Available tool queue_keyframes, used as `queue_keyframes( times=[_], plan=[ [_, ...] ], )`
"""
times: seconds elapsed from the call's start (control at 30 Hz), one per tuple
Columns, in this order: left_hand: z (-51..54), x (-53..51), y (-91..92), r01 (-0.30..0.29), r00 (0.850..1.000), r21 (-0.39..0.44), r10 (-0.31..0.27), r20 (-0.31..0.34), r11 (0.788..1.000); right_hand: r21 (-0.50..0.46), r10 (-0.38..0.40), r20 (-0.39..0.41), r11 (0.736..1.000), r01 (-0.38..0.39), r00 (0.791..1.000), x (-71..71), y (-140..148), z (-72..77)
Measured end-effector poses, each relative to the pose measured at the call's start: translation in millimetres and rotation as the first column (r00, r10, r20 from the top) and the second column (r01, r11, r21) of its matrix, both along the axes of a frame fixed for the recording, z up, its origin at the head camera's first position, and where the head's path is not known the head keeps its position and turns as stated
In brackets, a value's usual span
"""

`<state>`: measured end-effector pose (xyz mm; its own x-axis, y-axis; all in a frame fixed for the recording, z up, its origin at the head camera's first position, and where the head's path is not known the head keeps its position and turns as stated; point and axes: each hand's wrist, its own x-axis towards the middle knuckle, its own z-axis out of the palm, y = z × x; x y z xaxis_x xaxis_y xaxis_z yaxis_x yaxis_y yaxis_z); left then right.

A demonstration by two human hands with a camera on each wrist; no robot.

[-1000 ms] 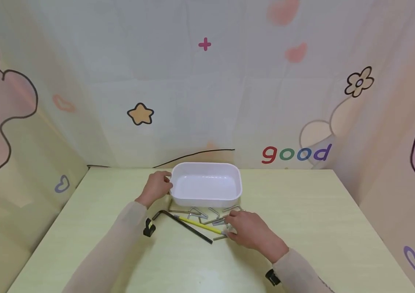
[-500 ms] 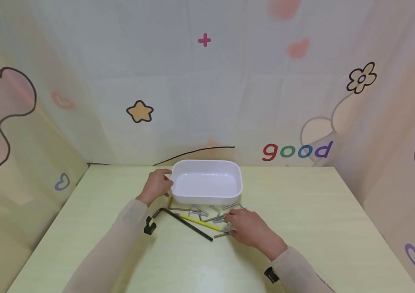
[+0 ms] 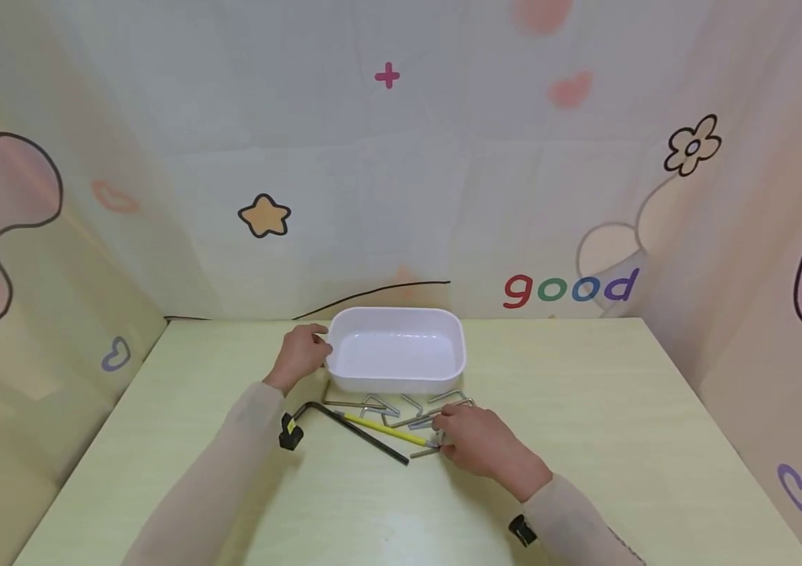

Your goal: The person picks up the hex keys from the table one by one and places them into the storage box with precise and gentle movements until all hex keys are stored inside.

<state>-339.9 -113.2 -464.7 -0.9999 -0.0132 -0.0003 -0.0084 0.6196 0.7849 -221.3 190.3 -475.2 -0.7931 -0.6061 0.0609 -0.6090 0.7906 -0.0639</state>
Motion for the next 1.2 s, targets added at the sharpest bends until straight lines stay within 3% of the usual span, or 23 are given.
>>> queue_keyframes(
  times=[0.17,0.27,0.57,0.83,1.2],
  plan=[
    [-1.6,-2.6,-3.0,-0.026,0.994,0.173,0.007,0.11,0.985,-0.012,0.005,-0.031,1.0,-0.006,1.0,1.6,1,-1.1],
    [-2.3,-1.9,-4.0,-0.037,0.988,0.221,0.002,0.154,0.975,-0.013,0.002,-0.03,1.0,-0.002,1.0,2.0,1,-2.3],
    [-3.6,-2.6,-3.3,-0.043,0.982,0.282,-0.011,0.187,0.958,-0.028,-0.014,0.015,0.999,0.015,1.0,-0.5,1,-2.1],
    [-4.8,-1.9,-2.8,-0.06,0.981,0.29,0.003,0.193,0.955,-0.041,0.033,0.02,0.999,-0.032,0.999,-3.3,-3,-9.5],
    [-3.1,-1.2,-2.5,-0.065,0.979,0.295,0.003,0.206,0.953,-0.058,-0.002,0.031,0.998,0.003,1.0,0.2,-6,-13.9]
  ],
)
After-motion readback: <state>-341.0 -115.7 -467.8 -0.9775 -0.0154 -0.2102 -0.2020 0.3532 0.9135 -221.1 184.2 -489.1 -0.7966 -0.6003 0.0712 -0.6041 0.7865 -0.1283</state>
